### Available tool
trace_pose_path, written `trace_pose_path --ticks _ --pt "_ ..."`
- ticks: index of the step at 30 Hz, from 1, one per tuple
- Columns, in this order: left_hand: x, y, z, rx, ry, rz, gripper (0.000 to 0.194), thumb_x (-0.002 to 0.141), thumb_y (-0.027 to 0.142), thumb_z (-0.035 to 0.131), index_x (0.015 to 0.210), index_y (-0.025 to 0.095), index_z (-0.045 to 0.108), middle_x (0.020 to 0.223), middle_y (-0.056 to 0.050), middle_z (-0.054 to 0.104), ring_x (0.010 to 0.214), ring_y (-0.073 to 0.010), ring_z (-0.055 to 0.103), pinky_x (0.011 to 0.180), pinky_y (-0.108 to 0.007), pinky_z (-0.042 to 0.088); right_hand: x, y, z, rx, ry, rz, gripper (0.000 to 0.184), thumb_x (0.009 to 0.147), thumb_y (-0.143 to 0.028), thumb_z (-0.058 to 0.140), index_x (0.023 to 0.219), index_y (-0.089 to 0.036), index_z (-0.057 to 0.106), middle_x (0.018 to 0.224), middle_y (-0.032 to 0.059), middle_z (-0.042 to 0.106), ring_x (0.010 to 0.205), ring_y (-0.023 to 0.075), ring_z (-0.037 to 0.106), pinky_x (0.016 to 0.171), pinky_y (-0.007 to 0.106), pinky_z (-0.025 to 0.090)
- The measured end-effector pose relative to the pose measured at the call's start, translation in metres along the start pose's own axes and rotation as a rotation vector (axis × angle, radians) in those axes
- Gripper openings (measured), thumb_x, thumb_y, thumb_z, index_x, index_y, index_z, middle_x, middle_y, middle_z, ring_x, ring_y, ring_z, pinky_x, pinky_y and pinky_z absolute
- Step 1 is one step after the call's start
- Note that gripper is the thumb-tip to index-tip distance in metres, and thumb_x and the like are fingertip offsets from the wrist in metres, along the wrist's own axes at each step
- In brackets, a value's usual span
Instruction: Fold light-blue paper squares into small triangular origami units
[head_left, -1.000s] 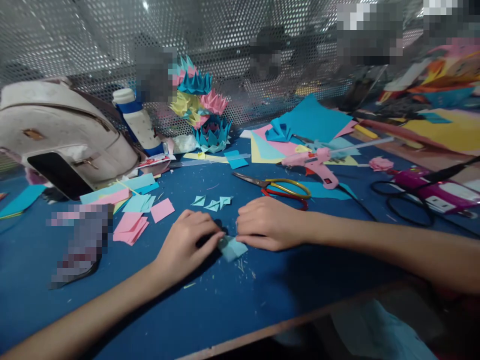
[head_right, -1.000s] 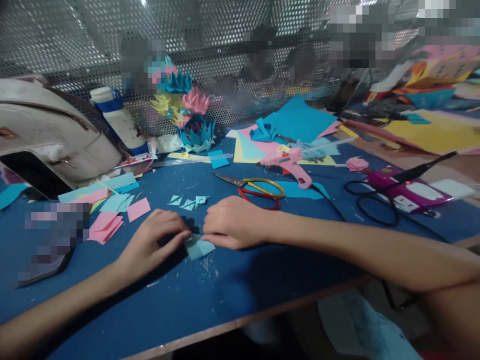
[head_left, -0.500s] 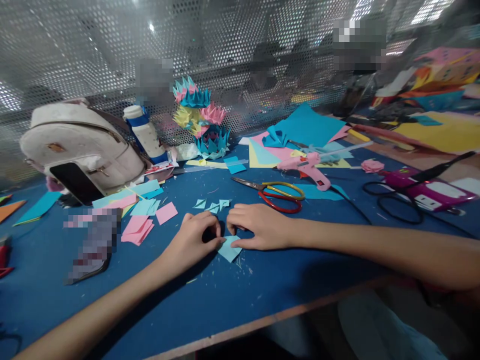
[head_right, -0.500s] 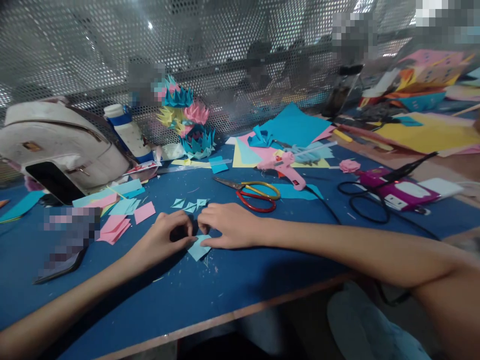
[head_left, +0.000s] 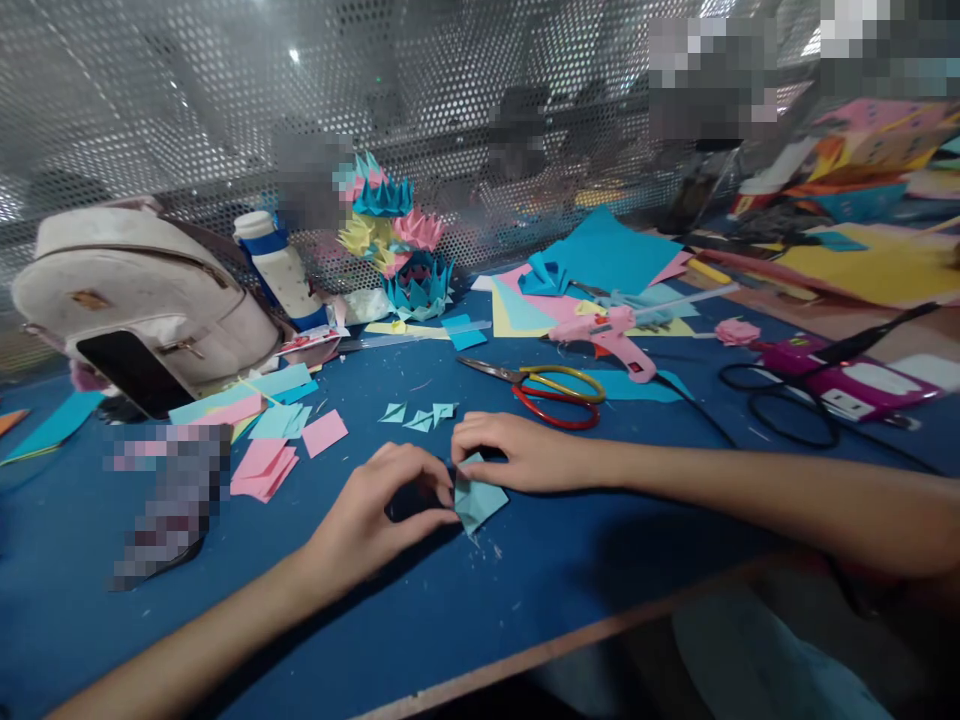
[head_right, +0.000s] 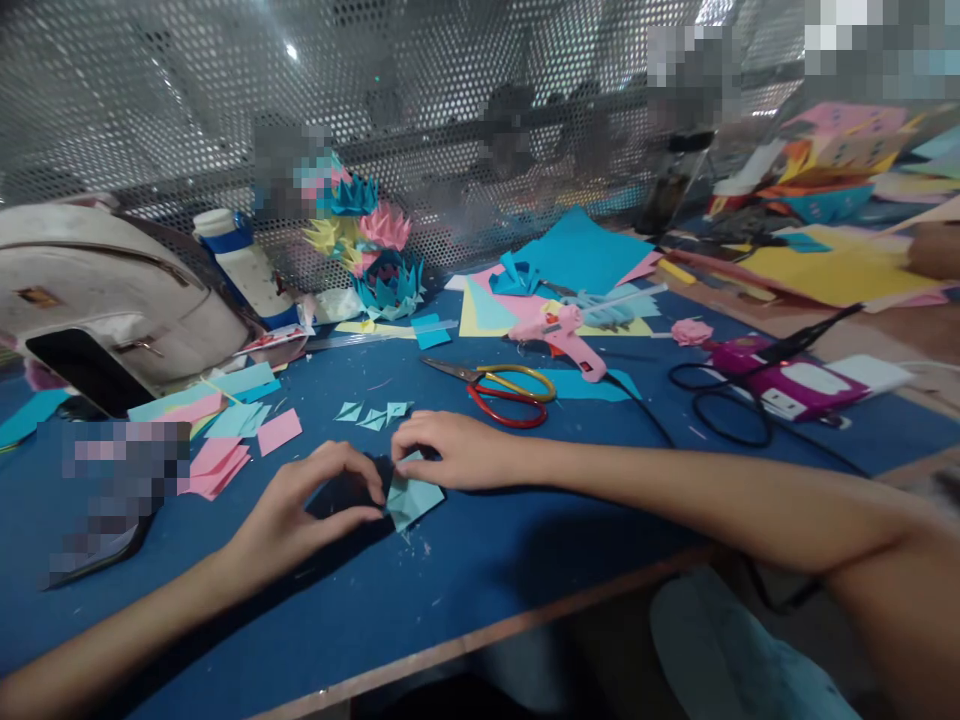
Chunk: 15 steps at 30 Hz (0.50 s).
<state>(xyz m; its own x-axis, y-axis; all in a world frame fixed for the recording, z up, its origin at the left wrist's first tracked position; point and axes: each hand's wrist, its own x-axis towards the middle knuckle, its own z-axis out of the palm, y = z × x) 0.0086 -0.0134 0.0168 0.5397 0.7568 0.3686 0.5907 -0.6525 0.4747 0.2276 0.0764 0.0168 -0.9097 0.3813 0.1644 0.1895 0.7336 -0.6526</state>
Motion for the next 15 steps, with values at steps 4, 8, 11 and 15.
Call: trace_pose_path --ticks 4,8,11,15 --pt "-0.005 -0.005 0.0 0.158 -0.021 0.246 0.019 0.104 0.032 0.05 0.112 0.021 0.063 0.103 -0.004 0.072 0.089 -0.0188 0.061 0.078 -0.034 0.04 0.0 0.002 0.006 -0.078 -0.046 -0.034 0.01 0.093 -0.023 0.06 0.086 -0.016 0.063 0.083 0.0019 0.06 0.085 0.0167 0.05 0.077 0.029 0.037" --pt "-0.009 -0.009 0.007 0.286 -0.052 0.357 0.025 0.104 0.032 0.049 0.116 0.015 0.063 0.111 -0.008 0.072 0.092 -0.0212 0.061 0.081 -0.036 0.041 0.0 0.003 0.006 -0.238 -0.008 -0.007 0.014 0.089 -0.029 0.065 0.084 -0.017 0.062 0.081 0.0009 0.059 0.082 0.0165 0.049 0.072 0.028 0.035" --pt "-0.011 -0.007 0.007 0.309 -0.08 0.372 0.028 0.105 0.029 0.045 0.118 0.011 0.062 0.118 -0.01 0.07 0.097 -0.0226 0.061 0.083 -0.038 0.043 0.0 0.004 -0.001 -0.274 0.008 0.04 0.019 0.084 -0.03 0.071 0.077 -0.017 0.06 0.075 -0.0013 0.06 0.076 0.0151 0.05 0.069 0.028 0.033" --pt "-0.012 -0.007 0.005 0.308 -0.101 0.359 0.03 0.104 0.028 0.044 0.12 0.009 0.062 0.124 -0.012 0.068 0.101 -0.0244 0.06 0.086 -0.04 0.044 -0.001 0.008 -0.009 -0.223 0.003 0.105 0.015 0.079 -0.024 0.073 0.071 -0.019 0.061 0.071 -0.0032 0.063 0.075 0.0139 0.053 0.068 0.027 0.034"
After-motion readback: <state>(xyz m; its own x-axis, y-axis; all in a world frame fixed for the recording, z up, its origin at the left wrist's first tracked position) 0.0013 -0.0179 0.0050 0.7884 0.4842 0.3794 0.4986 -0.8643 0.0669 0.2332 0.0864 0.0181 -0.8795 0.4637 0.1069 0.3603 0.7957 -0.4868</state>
